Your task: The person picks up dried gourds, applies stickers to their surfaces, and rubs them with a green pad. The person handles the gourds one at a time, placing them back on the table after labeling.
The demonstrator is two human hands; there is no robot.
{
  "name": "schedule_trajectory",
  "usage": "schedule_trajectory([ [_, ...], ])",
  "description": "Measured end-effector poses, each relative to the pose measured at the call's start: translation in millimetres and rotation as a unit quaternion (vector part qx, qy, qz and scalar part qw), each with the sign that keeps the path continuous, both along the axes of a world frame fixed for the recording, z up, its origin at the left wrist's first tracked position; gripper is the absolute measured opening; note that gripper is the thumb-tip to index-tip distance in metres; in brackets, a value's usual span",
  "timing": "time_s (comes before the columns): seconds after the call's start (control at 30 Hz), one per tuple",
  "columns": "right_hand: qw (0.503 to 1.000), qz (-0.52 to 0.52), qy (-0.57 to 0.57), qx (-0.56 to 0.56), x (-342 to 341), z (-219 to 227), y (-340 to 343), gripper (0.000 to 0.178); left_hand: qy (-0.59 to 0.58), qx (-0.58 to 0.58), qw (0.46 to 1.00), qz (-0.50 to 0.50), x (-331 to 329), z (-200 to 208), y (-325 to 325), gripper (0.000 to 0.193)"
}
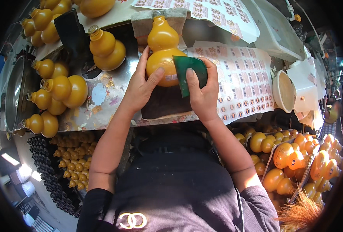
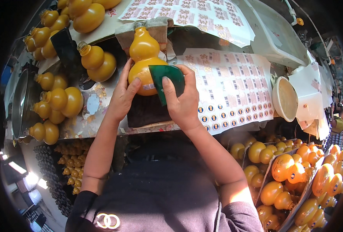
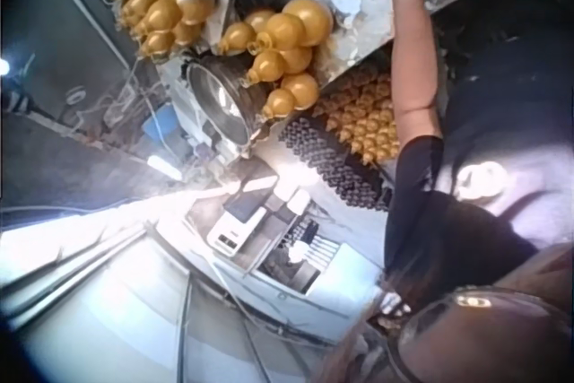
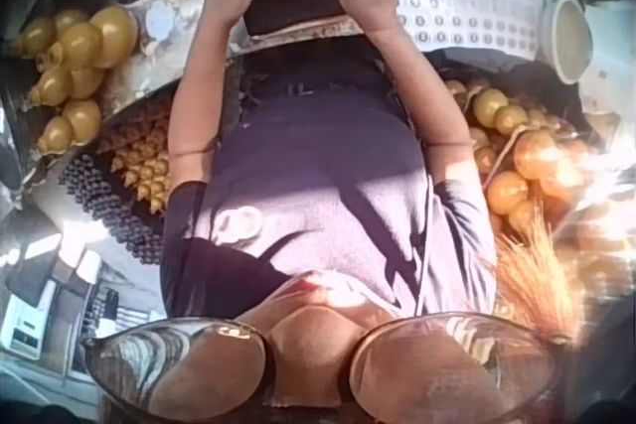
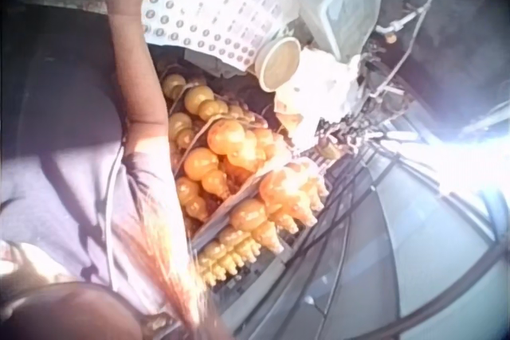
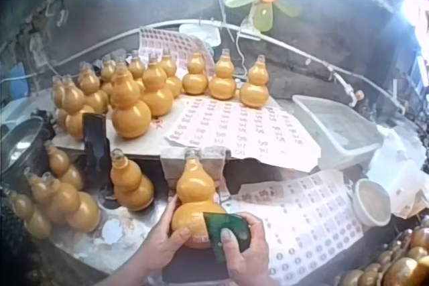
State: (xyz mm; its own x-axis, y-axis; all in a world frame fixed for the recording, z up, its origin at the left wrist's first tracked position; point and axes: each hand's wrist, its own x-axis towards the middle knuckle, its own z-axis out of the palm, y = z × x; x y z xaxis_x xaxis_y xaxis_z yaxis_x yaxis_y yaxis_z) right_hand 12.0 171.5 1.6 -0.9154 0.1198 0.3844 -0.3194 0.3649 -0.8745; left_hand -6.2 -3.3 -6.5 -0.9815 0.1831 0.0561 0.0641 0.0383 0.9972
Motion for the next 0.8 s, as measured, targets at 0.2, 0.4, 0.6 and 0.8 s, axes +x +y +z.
schedule_trajectory([
  [0.2,0.997,-0.024,-0.049,-0.052,2.8,-10.3,5.1,0.041,-0.009,0.012,1.000,-0.009,-1.1,-3.0,-3.5,0.082],
  [0.4,0.999,-0.006,0.014,-0.035,10.9,9.2,-2.8,0.038,-0.033,0.059,0.996,0.052,0.8,3.3,12.5,0.073],
  [0.6,0.997,-0.001,-0.042,-0.064,-1.6,-0.8,7.3,0.037,-0.047,0.039,0.996,0.064,-0.2,-0.4,15.5,0.071],
  [0.8,0.999,-0.026,-0.029,-0.028,-6.1,8.7,20.4,0.034,-0.078,0.124,0.987,0.061,-1.8,-4.5,15.1,0.057],
])
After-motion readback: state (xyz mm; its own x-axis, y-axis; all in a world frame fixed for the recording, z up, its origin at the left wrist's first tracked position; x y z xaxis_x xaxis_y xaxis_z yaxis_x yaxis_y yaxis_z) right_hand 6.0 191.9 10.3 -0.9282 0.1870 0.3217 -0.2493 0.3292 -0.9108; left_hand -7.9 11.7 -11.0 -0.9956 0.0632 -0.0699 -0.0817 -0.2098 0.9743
